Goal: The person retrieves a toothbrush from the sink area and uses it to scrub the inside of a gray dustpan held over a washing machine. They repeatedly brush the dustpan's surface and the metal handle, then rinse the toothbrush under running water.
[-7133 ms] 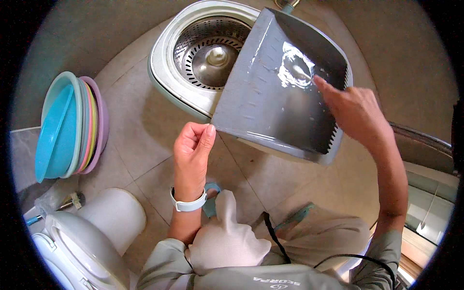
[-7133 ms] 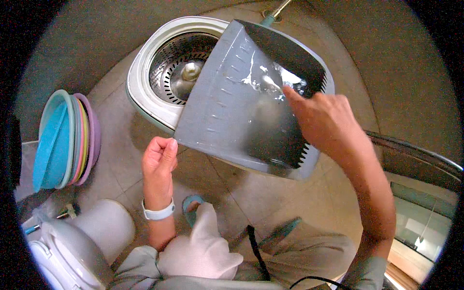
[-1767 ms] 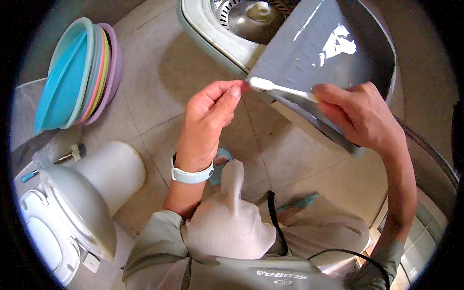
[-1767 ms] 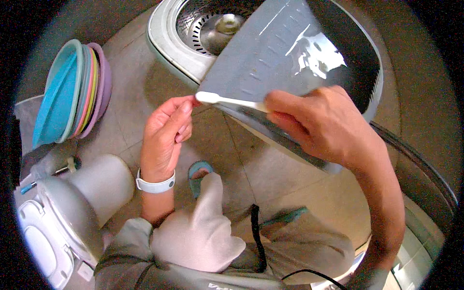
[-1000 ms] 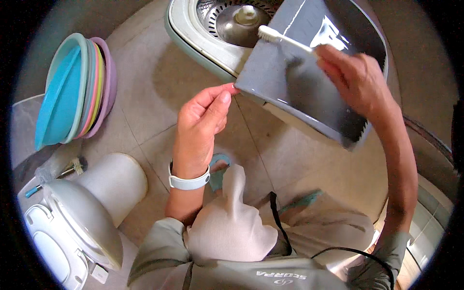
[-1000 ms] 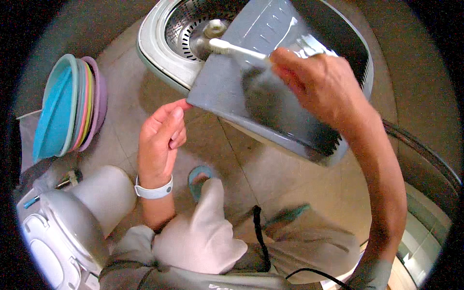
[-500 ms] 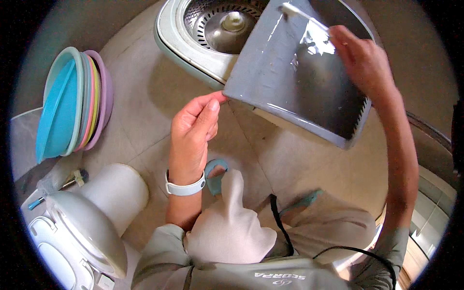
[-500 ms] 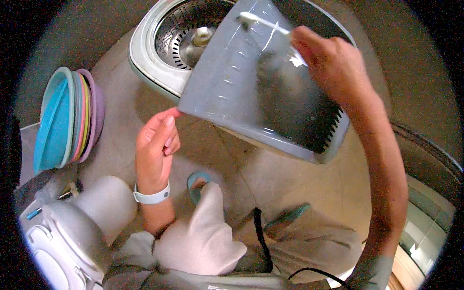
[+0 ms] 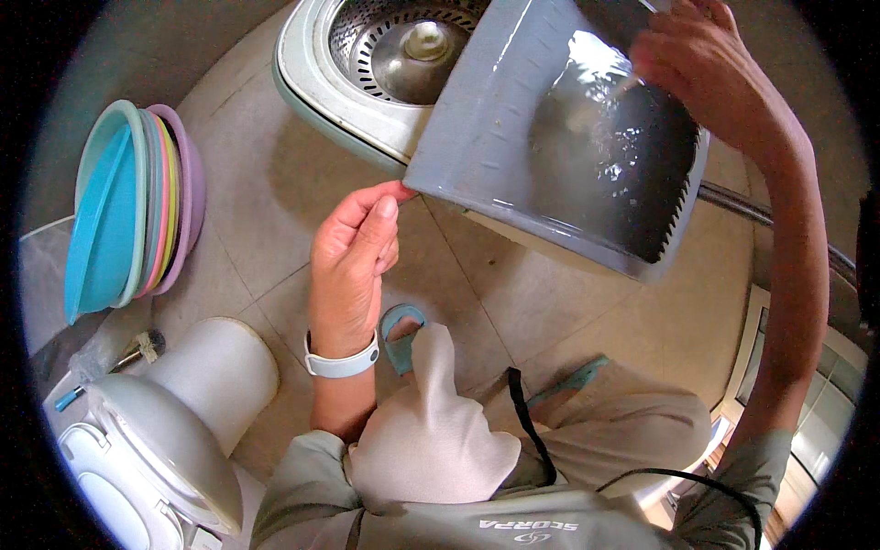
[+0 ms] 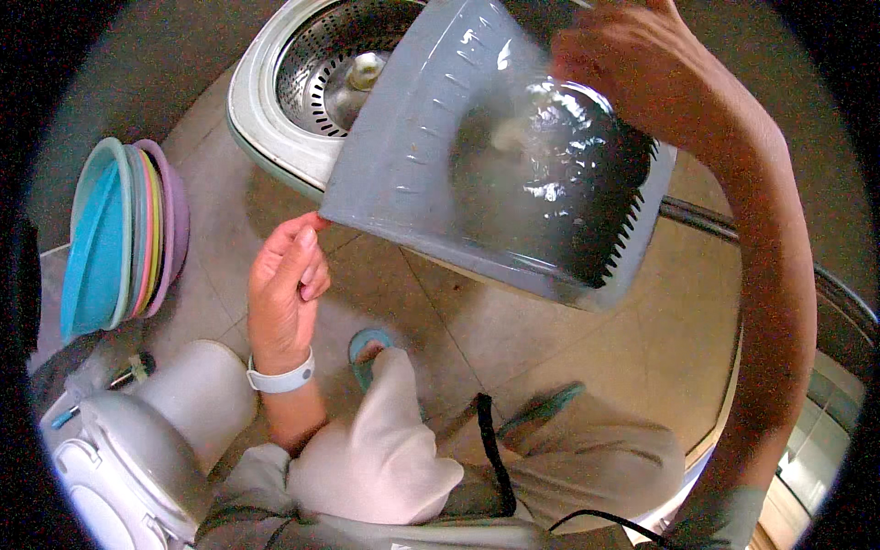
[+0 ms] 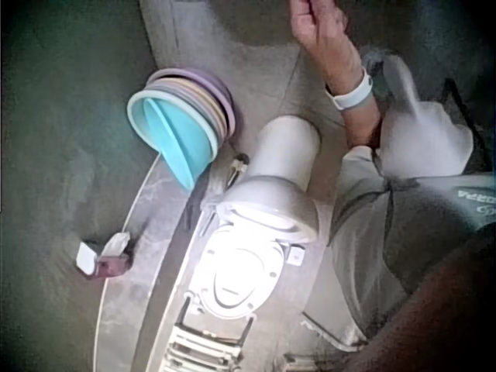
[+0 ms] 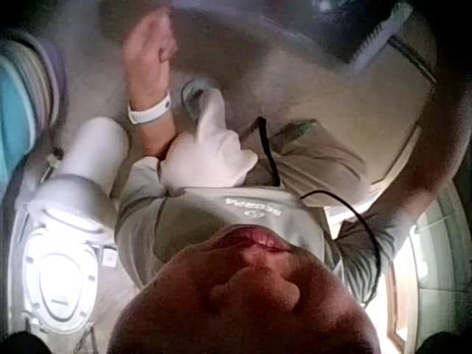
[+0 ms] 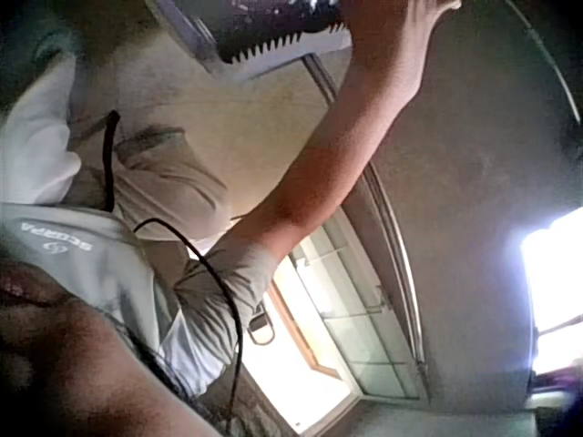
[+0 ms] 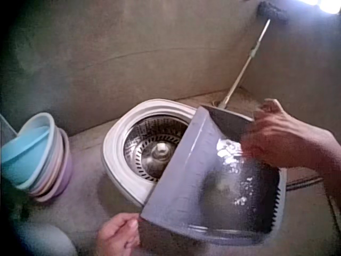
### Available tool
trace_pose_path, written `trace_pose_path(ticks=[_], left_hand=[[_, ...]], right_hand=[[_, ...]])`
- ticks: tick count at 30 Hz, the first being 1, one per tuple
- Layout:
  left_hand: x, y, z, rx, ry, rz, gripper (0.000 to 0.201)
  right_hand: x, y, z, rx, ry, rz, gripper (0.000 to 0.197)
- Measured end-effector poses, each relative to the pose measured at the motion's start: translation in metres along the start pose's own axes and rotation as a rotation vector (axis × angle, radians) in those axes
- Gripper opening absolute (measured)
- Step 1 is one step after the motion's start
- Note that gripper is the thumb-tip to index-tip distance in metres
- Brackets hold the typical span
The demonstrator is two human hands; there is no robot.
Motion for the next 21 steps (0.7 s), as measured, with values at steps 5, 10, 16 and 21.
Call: trace_pose_path(ticks=[5, 10, 16, 21], left_hand=[[0.005, -0.001, -0.001, 0.006, -0.023, 0.023, 0.022], [0.001, 0.003, 0.000, 0.018, -0.016, 0.014, 0.022], [0.002, 0.001, 0.002, 0.012, -0.005, -0.012, 0.021], [0.000, 0.000, -0.001, 0.010, -0.017, 0.002, 0.021]], right_hand=[[-0.005, -0.007, 0.030, -0.164, -0.055, 0.344, 0.015], [-0.028, -0.010, 0.018, 0.157, -0.132, 0.391, 0.014], [-0.027, -0.012, 0.027, 0.113, 0.021, 0.387, 0.012], [-0.047, 0.013, 0.030, 0.056, 0.152, 0.375, 0.010]])
Point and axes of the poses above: each hand's wrist, its own z-axis towards the middle knuckle, its own x-axis out of the back of the hand, y = z × x, the point moved 2 cm from there along z, towards the middle knuckle, and after that the axes turned 15 degrees about -x, right-handed, at the moved point
